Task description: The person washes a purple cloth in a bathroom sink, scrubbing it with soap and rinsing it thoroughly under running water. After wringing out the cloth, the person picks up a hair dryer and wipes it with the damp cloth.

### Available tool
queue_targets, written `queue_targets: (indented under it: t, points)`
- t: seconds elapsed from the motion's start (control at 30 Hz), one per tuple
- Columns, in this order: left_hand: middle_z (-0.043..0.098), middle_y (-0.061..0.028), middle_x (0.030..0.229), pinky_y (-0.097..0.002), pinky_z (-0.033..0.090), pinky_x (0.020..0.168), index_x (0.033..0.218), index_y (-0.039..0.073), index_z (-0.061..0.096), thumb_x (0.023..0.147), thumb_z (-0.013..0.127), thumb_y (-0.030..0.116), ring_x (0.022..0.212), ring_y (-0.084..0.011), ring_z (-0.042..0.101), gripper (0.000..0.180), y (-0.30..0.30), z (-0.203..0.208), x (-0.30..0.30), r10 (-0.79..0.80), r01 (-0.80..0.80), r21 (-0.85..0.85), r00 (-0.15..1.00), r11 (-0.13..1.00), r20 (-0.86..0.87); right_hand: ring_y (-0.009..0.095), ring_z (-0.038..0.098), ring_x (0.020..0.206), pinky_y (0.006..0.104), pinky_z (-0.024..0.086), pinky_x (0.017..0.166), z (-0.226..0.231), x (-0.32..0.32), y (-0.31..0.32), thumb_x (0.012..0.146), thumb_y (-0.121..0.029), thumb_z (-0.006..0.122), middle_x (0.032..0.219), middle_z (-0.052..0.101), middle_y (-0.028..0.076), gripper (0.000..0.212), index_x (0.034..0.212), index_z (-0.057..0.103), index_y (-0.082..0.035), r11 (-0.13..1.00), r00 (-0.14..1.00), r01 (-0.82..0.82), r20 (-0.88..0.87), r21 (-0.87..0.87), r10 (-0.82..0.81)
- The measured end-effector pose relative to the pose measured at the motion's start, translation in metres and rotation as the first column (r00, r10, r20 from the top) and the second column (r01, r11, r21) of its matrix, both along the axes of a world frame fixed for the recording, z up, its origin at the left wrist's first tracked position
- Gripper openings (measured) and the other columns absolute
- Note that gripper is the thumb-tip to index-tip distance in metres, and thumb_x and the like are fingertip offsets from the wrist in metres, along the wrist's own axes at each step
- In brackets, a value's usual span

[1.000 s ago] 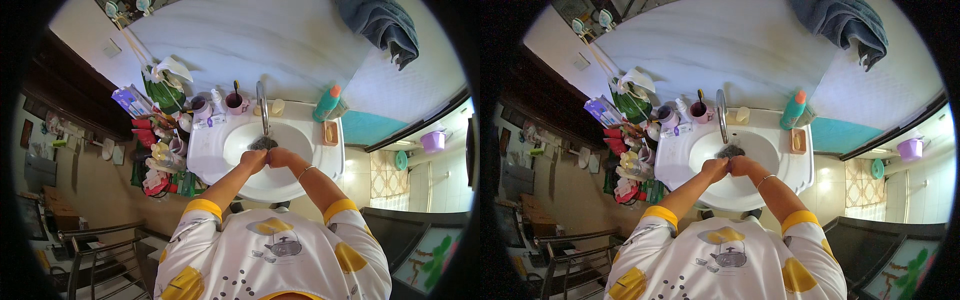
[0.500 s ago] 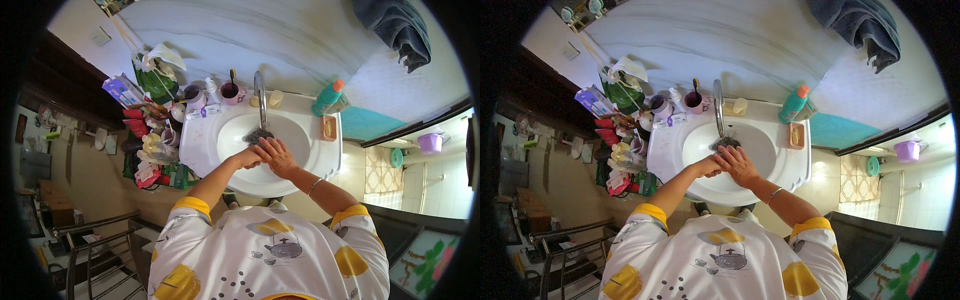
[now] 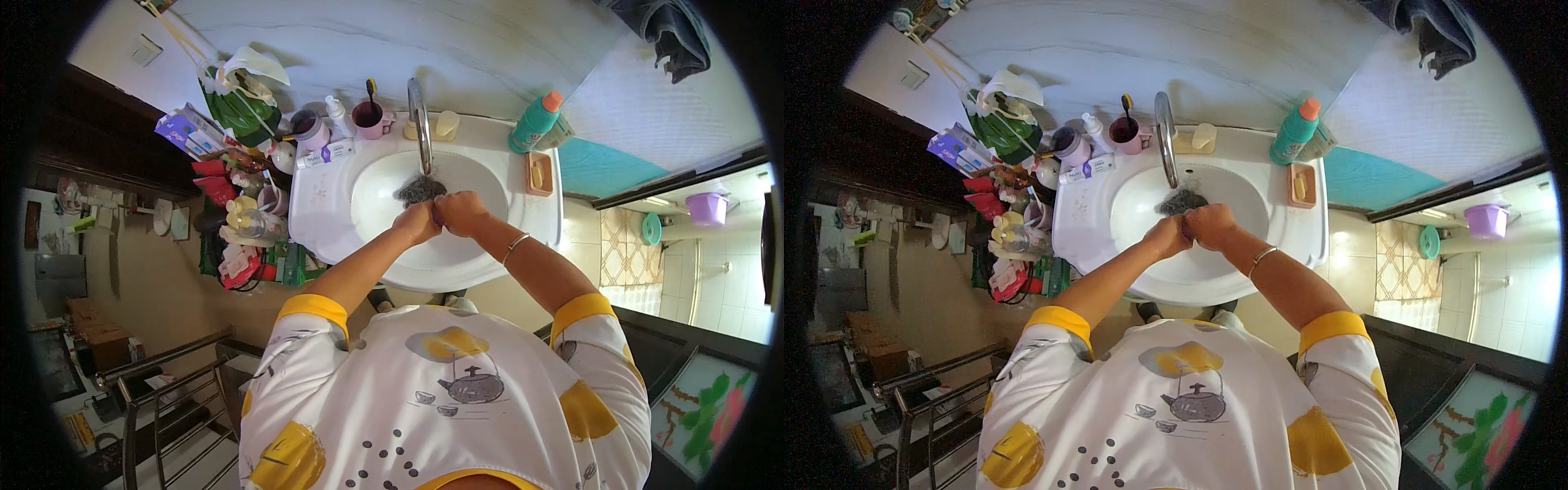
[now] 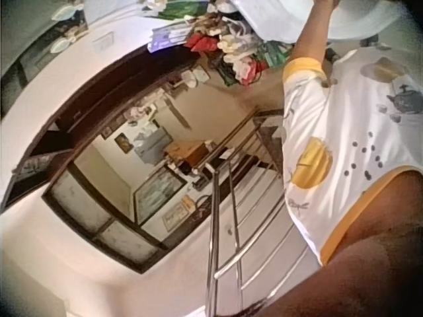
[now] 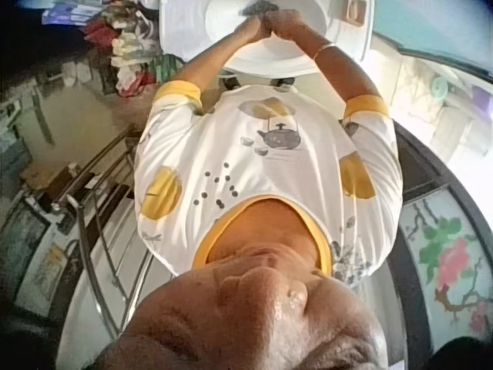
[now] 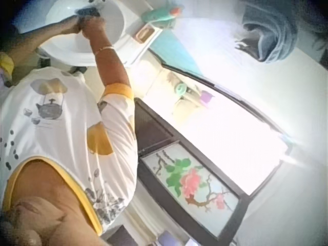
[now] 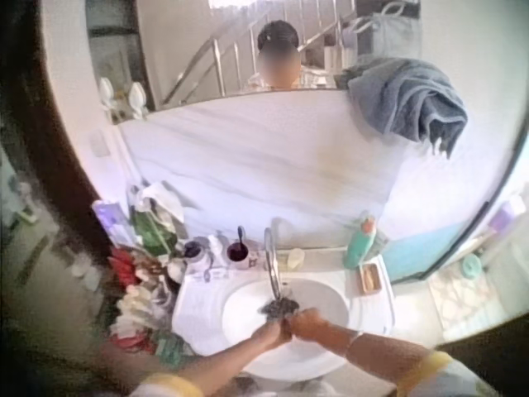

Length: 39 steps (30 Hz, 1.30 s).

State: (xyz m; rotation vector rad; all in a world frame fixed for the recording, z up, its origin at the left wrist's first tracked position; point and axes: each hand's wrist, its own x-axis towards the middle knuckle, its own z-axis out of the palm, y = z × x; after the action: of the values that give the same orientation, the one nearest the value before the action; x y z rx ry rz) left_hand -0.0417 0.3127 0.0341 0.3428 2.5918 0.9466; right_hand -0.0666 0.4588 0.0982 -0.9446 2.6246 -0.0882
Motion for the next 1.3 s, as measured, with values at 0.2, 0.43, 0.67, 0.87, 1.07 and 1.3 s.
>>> queue_targets:
  t: [0.2,0.43,0.67,0.87,1.07,1.3]
  points:
    - [0.065,-0.0156,0.084,-0.0425,0.051,0.069,0.094,0.007,0.057,0.08,0.051,0.018,0.083,-0.0322,0.064,0.019,0.005,0.036,0.004,-0.021,0.013,-0.194,0.999,0.981,-0.036,0.033,0.064,0.084,0.0425,0.052,0.071,-0.008,-0.003,0.003,0.071,-0.012,0.057,0.091,0.066,0.011,0.018,0.088,0.063,-0.01,0.993,0.977,0.119,0.182,-0.019,-0.114]
    - [0.065,-0.0156,0.08,-0.0449,0.051,0.064,0.092,0.007,0.053,0.079,0.054,0.02,0.076,-0.0342,0.064,0.019,0.002,0.036,-0.005,-0.187,0.142,-0.336,0.977,0.931,-0.107,0.034,0.061,0.085,0.0438,0.049,0.072,-0.048,-0.006,0.007,0.062,-0.013,0.064,0.081,0.065,0.016,0.026,0.087,0.062,-0.006,0.963,0.954,0.157,0.287,-0.219,-0.09]
    - [0.065,-0.0151,0.083,-0.0455,0.051,0.063,0.095,0.007,0.053,0.078,0.054,0.015,0.077,-0.0348,0.063,0.018,0.0,0.028,-0.005,-0.089,0.036,-0.294,0.981,0.955,-0.17,0.035,0.06,0.088,0.0421,0.049,0.075,-0.04,-0.007,0.002,0.065,-0.012,0.067,0.093,0.064,0.016,0.036,0.099,0.057,-0.006,0.94,0.935,0.261,0.299,-0.22,-0.19]
    - [0.062,-0.0158,0.088,-0.0473,0.049,0.07,0.098,0.011,0.053,0.078,0.057,0.018,0.086,-0.0349,0.061,0.022,-0.036,0.007,0.002,0.247,-0.264,-0.03,0.933,0.964,-0.263,0.035,0.055,0.103,0.045,0.045,0.087,-0.031,-0.025,0.027,0.077,-0.009,0.06,0.124,0.052,0.011,0.061,0.134,0.039,-0.011,0.423,0.496,0.78,0.868,-0.462,0.032]
    - [0.059,-0.0174,0.089,-0.0475,0.048,0.068,0.1,0.009,0.05,0.079,0.056,0.015,0.083,-0.036,0.061,0.022,-0.055,-0.042,0.022,0.351,-0.362,-0.284,0.932,0.888,-0.091,0.03,0.054,0.107,0.0449,0.044,0.09,-0.138,0.019,0.039,0.082,-0.023,0.059,0.121,0.056,0.009,0.045,0.125,0.051,-0.015,0.71,0.796,0.572,0.487,-0.41,-0.36]
    - [0.051,-0.0163,0.11,-0.0451,0.046,0.081,0.124,0.018,0.04,0.061,0.074,0.007,0.105,-0.0355,0.05,0.072,-0.003,0.005,0.03,0.069,-0.072,-0.017,0.985,0.997,-0.16,0.016,0.06,0.081,0.0353,0.049,0.076,-0.116,0.021,0.01,0.088,-0.032,0.058,0.095,0.063,0.003,0.031,0.109,0.058,-0.01,-0.033,0.045,0.998,0.993,-0.048,-0.107]
